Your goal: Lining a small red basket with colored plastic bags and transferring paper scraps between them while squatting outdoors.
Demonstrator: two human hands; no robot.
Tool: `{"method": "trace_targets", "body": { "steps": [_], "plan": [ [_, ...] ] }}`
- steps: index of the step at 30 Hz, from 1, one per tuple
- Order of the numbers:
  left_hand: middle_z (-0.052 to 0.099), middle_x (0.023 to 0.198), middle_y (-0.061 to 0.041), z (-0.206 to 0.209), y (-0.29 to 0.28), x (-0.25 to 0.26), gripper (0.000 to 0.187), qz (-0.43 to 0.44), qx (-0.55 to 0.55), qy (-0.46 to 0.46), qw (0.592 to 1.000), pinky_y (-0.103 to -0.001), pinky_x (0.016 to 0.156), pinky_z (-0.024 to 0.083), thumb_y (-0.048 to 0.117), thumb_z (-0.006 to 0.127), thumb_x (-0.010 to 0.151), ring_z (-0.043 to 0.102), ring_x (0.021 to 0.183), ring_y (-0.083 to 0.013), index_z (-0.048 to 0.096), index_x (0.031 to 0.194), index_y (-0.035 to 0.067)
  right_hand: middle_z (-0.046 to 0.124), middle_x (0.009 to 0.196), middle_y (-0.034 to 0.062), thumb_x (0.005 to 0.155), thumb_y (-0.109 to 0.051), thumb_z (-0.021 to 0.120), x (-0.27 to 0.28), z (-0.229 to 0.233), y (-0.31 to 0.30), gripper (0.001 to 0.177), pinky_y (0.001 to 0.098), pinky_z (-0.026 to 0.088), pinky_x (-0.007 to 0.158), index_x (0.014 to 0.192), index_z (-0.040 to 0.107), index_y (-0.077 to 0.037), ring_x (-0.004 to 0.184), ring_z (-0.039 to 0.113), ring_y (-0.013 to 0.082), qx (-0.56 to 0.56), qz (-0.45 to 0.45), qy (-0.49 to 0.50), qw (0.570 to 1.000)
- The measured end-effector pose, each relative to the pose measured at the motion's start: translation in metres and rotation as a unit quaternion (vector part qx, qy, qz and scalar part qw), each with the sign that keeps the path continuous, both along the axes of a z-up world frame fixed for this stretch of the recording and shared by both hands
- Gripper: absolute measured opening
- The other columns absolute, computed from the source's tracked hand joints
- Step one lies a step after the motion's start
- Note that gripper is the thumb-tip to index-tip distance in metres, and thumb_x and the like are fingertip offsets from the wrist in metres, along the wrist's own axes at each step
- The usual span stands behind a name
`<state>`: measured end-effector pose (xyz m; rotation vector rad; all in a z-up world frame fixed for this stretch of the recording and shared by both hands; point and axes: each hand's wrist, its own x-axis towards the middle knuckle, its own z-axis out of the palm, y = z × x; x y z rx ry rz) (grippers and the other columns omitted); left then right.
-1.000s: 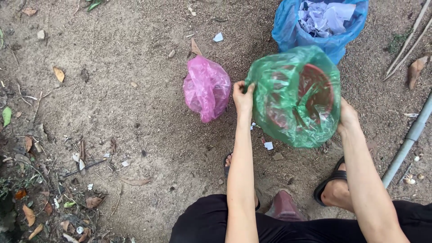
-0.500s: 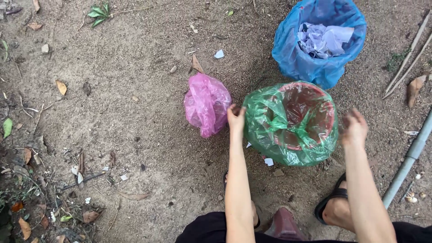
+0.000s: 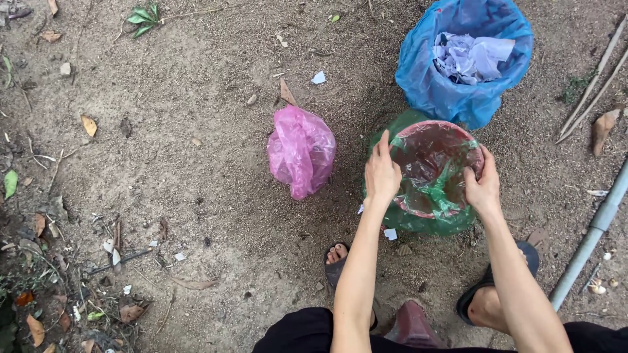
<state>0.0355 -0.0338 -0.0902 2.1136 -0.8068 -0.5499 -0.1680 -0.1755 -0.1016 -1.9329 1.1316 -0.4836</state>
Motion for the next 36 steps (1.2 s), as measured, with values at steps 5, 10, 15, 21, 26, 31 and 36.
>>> {"method": "trace_targets", "body": {
  "steps": [5, 10, 15, 21, 26, 31, 36],
  "plan": [
    [0.042, 0.152, -0.031, 0.049, -0.012, -0.027, 0.087, 0.018, 0.068, -0.208, 0.976, -0.064, 0.118, 0.025, -0.003, 0.062, 0.075, 0.038, 0.144, -0.0457, 0.031, 0.156, 0.006, 0.064, 0.136, 0.0206, 0.098, 0.002, 0.055, -0.004, -0.013, 0.0, 0.056, 0.0393, 0.047, 0.109, 0.153, 0.044, -0.002, 0.128, 0.062, 0.0295, -0.037, -0.019, 0.003, 0.999],
    [0.063, 0.139, -0.016, 0.023, -0.031, -0.087, 0.036, -0.258, 0.093, -0.162, 0.948, -0.049, 0.127, 0.029, 0.011, 0.052, 0.11, 0.048, 0.139, -0.0312, 0.061, 0.144, 0.008, 0.064, 0.135, 0.0214, 0.099, 0.001, 0.054, -0.008, -0.029, -0.008, 0.054, 0.0393, 0.049, 0.106, 0.153, 0.046, -0.002, 0.124, 0.064, 0.0293, -0.055, -0.028, 0.03, 0.998],
    [0.05, 0.149, -0.022, -0.042, -0.043, -0.087, 0.048, -0.274, 0.306, -0.116, 0.904, -0.065, 0.119, 0.021, 0.042, 0.052, 0.1, 0.036, 0.145, -0.0463, 0.066, 0.128, 0.006, 0.058, 0.144, 0.0191, 0.108, -0.022, 0.059, -0.006, -0.021, -0.011, 0.057, 0.0397, 0.045, 0.111, 0.155, 0.037, 0.0, 0.131, 0.057, 0.0266, 0.03, -0.013, -0.038, 0.999],
    [0.062, 0.137, -0.023, 0.012, -0.047, -0.068, 0.044, -0.191, 0.134, -0.145, 0.961, -0.062, 0.127, 0.026, 0.033, 0.064, 0.097, 0.052, 0.139, -0.0402, 0.064, 0.13, 0.004, 0.041, 0.157, 0.0175, 0.107, -0.047, 0.045, 0.0, 0.01, -0.008, 0.07, 0.046, 0.038, 0.116, 0.161, 0.023, -0.008, 0.143, 0.042, 0.0282, 0.177, -0.042, -0.037, 0.983],
    [0.052, 0.149, -0.024, 0.054, -0.022, -0.015, 0.059, 0.006, 0.111, -0.277, 0.954, -0.062, 0.124, 0.022, 0.004, 0.065, 0.083, 0.043, 0.144, -0.042, 0.052, 0.14, 0.008, 0.031, 0.163, 0.0169, 0.113, -0.054, 0.028, 0.0, 0.021, -0.035, 0.066, 0.0532, 0.029, 0.118, 0.163, 0.021, -0.012, 0.148, 0.033, 0.0317, 0.257, -0.067, -0.037, 0.963],
    [0.057, 0.13, -0.031, 0.007, -0.007, -0.002, 0.084, 0.037, 0.132, -0.045, 0.99, -0.066, 0.116, 0.024, -0.001, 0.068, 0.076, 0.051, 0.129, -0.0461, 0.035, 0.153, 0.003, 0.051, 0.152, 0.0171, 0.112, -0.039, 0.042, -0.002, 0.013, -0.104, 0.049, 0.0484, 0.047, 0.114, 0.154, 0.041, -0.013, 0.142, 0.05, 0.0301, 0.219, -0.128, -0.078, 0.964],
    [0.068, 0.118, -0.024, -0.006, -0.008, -0.014, 0.065, 0.103, 0.018, -0.028, 0.994, -0.058, 0.106, 0.042, -0.007, 0.061, 0.081, 0.064, 0.113, -0.0426, 0.052, 0.143, 0.007, 0.058, 0.141, 0.0204, 0.113, -0.039, 0.046, 0.04, 0.023, -0.146, 0.047, 0.0474, 0.057, 0.093, 0.15, 0.037, -0.013, 0.118, 0.064, 0.0293, 0.291, -0.117, -0.141, 0.939]
  ]
}}
